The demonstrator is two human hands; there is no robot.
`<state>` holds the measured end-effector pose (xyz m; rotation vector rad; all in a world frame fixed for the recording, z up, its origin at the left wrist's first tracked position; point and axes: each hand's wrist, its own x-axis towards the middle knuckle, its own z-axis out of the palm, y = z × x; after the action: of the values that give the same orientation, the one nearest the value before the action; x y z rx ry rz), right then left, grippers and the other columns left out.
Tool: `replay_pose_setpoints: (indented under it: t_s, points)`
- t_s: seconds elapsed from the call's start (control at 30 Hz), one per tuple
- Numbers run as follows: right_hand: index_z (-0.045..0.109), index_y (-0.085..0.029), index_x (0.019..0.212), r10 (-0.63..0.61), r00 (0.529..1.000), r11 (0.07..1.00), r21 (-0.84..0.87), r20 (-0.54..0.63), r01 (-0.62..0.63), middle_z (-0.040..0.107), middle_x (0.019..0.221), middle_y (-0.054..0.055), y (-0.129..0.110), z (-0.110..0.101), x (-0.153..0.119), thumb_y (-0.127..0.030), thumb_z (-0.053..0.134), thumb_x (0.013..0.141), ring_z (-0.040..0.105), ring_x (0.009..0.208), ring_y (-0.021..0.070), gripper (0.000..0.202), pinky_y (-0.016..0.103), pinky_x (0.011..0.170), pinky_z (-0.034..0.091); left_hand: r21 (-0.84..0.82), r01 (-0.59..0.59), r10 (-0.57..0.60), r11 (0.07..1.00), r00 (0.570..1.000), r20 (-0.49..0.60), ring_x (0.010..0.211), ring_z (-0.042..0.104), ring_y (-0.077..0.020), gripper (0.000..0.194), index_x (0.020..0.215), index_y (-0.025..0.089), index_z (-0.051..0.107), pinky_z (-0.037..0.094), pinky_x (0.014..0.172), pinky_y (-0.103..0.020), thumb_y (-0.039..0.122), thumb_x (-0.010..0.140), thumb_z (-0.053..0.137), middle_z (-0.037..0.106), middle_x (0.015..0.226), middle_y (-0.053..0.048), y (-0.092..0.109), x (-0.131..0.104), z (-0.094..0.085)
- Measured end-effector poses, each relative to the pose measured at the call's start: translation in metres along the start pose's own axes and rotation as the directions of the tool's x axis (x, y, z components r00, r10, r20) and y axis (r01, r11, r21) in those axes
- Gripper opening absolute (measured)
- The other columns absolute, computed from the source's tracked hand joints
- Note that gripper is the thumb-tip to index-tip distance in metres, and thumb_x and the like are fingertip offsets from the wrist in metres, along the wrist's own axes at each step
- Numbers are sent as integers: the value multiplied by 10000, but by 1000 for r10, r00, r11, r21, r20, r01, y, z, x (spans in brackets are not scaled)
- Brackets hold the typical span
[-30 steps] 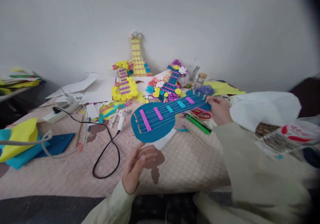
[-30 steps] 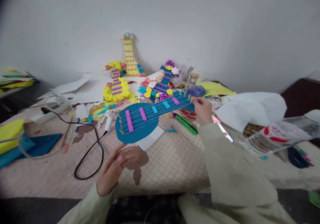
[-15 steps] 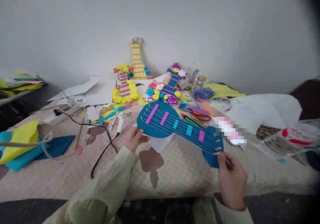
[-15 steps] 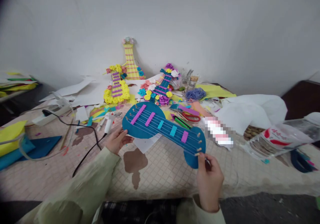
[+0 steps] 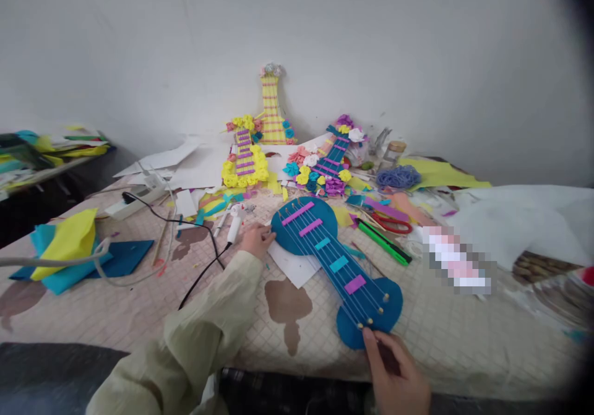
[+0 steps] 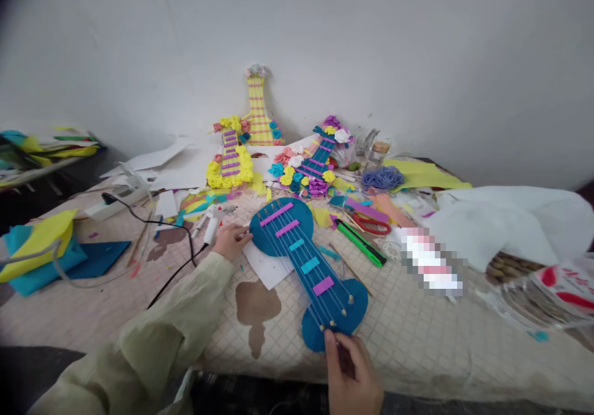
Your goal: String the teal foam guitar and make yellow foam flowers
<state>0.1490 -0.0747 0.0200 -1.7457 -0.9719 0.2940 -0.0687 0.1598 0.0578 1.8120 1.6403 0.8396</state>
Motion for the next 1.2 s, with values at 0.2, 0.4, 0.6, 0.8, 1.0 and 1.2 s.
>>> replay_pose_setpoints:
  t_s: [0.2, 0.4, 0.6, 0.8, 1.0, 1.2]
  points:
    - [669, -170, 651, 19, 988, 999, 45, 156, -26, 656, 603, 39, -3, 6, -7, -446, 622, 661, 607, 457, 160, 280, 225, 437, 492, 231, -58, 65, 971, 998, -23, 794, 576, -167, 203, 778, 153, 661, 430, 755, -274, 286, 763, 508, 623, 846, -57, 11, -4, 3]
    - [679, -164, 650, -79, 991, 997, 6, 112, 78, 666, 627, 48, -2, 9, -9, -434, 623, 669, 616, 507, 165, 276, 224, 473, 492, 356, -39, 16, 934, 998, 67, 734, 589, -175, 275, 718, 167, 648, 430, 635, -258, 394, 759, 499, 646, 774, -50, 21, -6, 14]
    - [683, -168, 650, -133, 987, 991, -16, 86, 134, 678, 647, 57, -3, 9, -10, -429, 616, 680, 631, 572, 180, 271, 236, 540, 495, 477, -15, -32, 879, 995, 90, 825, 602, -209, 252, 737, 160, 641, 438, 695, -281, 369, 739, 501, 651, 895, -90, 36, -7, 18]
    - [668, -167, 657, -143, 986, 989, -20, 84, 145, 664, 636, 49, -6, 10, -12, -416, 609, 698, 616, 565, 169, 260, 236, 543, 479, 566, 10, -86, 824, 991, 107, 865, 608, -299, 272, 800, 119, 647, 454, 693, -366, 319, 737, 474, 642, 924, -167, 53, -4, 22]
    - [669, -166, 666, -182, 981, 982, -33, 60, 184, 668, 640, 50, -3, 11, -12, -398, 607, 707, 627, 579, 175, 243, 234, 546, 482, 572, 41, -118, 819, 988, 99, 899, 608, -251, 250, 847, 128, 636, 450, 728, -311, 296, 747, 481, 650, 925, -150, 55, -3, 25]
    - [674, -170, 666, -202, 977, 978, -39, 66, 205, 676, 651, 53, -2, 11, -12, -400, 610, 705, 633, 580, 174, 241, 229, 546, 489, 540, 37, -88, 841, 994, 70, 892, 601, -234, 270, 838, 123, 605, 438, 705, -291, 312, 790, 418, 646, 921, -138, 45, -6, 25]
